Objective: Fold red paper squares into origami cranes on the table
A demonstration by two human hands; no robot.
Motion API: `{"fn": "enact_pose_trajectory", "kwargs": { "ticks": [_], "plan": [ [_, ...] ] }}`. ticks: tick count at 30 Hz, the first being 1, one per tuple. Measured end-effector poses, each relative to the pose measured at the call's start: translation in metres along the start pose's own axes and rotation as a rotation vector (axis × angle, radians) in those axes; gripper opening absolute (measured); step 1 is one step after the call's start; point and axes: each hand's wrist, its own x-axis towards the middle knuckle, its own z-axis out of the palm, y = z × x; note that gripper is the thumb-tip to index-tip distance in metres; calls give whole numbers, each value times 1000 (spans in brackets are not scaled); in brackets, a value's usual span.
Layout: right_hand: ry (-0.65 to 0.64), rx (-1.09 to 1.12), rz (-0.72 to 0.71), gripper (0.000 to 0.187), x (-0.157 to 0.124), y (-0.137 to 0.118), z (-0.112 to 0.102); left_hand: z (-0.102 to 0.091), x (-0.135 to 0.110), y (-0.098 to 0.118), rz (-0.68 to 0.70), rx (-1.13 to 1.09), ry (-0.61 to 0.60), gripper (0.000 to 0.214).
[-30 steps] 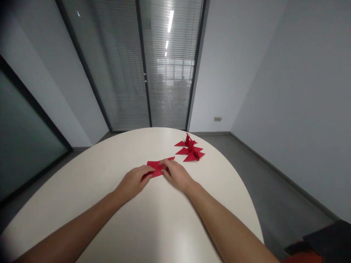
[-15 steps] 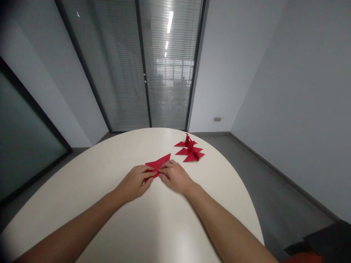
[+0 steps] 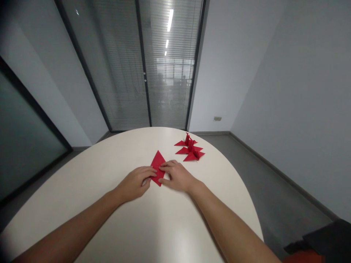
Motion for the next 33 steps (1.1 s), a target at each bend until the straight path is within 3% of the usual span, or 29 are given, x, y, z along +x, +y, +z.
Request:
{"fn": "enact_pose_trajectory", "kwargs": {
  "ticks": [7,15,23,33],
  "plan": [
    [-53,-12,4,45,-3,-2,-6,-1,-2,3,-12,23,-22,30],
    [-77,40,70,58,-5,4,-6,-11,-5,2,70,24,-80,37],
    [-93,122,61,39,-7,8,-5,-20,-9,-7,77,82,-166,58],
    [-97,84,-25,50,-6,8,-6,-16,-9,-12,106,4,-136,41]
  ]
}}
